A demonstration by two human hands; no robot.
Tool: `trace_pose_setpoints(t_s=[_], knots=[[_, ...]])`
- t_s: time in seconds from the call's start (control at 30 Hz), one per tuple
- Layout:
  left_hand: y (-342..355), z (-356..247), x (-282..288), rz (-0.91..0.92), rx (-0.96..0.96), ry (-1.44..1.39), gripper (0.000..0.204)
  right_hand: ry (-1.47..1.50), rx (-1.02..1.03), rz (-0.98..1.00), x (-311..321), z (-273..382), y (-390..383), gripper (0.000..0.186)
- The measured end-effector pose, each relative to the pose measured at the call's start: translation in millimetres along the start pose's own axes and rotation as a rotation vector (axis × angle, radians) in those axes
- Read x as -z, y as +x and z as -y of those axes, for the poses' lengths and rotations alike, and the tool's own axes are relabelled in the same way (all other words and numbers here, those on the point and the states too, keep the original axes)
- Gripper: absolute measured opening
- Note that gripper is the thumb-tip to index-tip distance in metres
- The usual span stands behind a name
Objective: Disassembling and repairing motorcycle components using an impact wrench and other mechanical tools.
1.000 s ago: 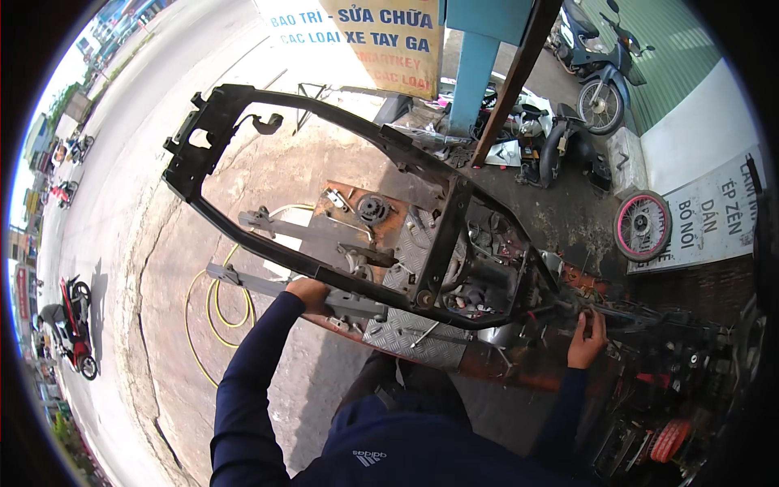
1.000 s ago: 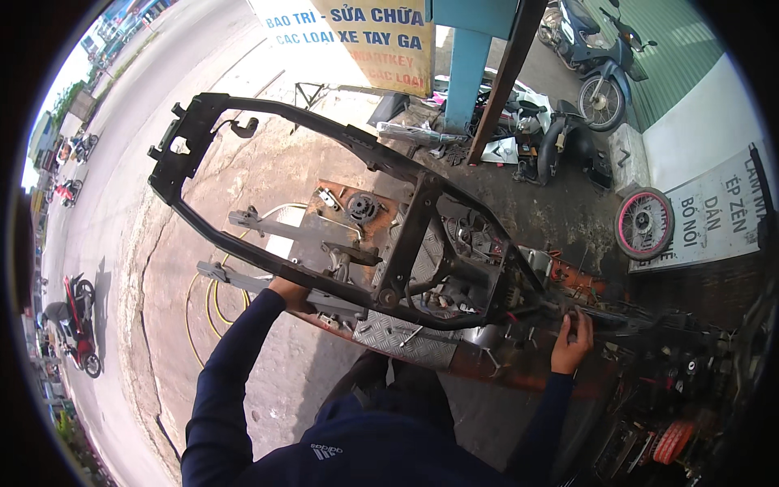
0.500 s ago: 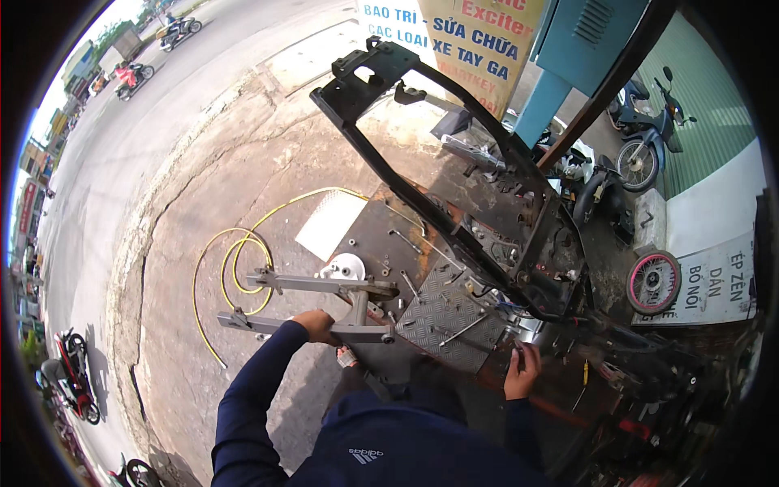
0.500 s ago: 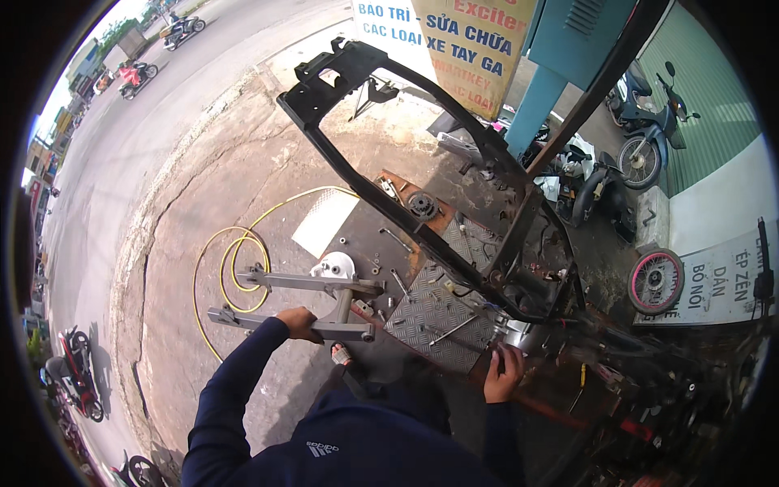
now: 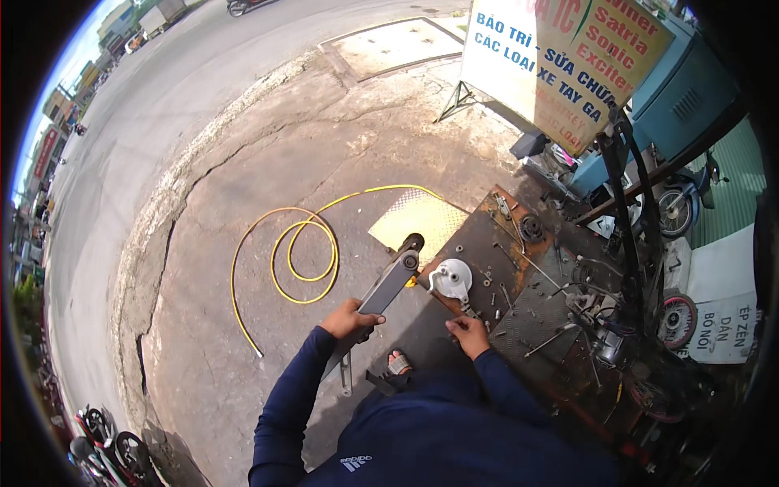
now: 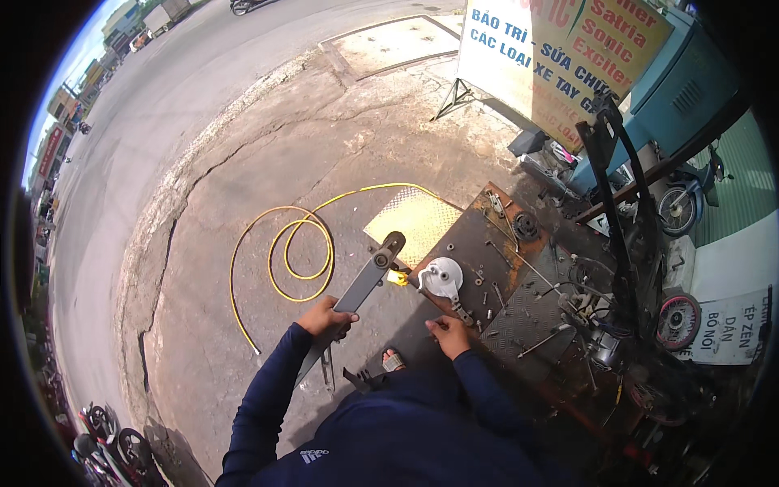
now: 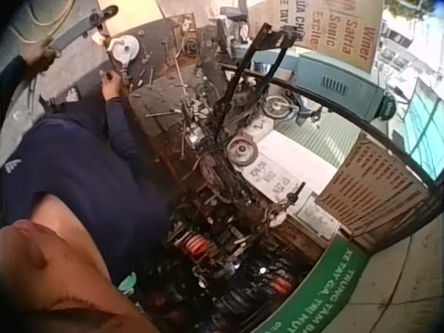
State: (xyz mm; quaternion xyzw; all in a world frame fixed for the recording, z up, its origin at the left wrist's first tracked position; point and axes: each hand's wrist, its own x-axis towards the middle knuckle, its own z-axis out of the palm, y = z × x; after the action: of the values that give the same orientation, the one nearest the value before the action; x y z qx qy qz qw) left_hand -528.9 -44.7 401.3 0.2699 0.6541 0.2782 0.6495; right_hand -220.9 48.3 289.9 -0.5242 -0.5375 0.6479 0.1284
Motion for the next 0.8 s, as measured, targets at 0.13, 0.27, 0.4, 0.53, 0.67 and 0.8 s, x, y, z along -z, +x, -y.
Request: trace_pose_setpoints(t_s=[0.13, 0.27, 0.4, 0.53, 0.67, 0.8], knots=[[15.3, -43.2, 75.1, -0.102, -0.118, -0.156, 0.035, 0.286, 0.058, 0.259, -66.7, 71.4, 33.4, 0.027], [51.1, -95.9, 153.9, -0.008, -0.382, -0.546, 0.025, 0.503, 0.086, 0.379, -107.0, 131.3, 80.8, 0.045], [86.6, -176.4, 224.0, -0.027, -0.432, -0.633, 0.022, 0.580, 0.116, 0.388, -132.0, 190.7, 148.9, 0.050], [121.9, -251.0, 297.0, -0.106, -0.401, -0.674, 0.026, 0.472, 0.213, 0.397, -148.8, 259.6, 227.8, 0.049], [162.2, -311.7, 361.4, -0.112, -0.421, -0.700, 0.026, 0.302, 0.341, 0.388, -163.3, 320.0, 289.9, 0.052], [215.3, -369.2, 422.8, -0.056, -0.464, -0.694, 0.022, -0.047, 0.380, 0.555, -185.0, 389.3, 359.8, 0.047]])
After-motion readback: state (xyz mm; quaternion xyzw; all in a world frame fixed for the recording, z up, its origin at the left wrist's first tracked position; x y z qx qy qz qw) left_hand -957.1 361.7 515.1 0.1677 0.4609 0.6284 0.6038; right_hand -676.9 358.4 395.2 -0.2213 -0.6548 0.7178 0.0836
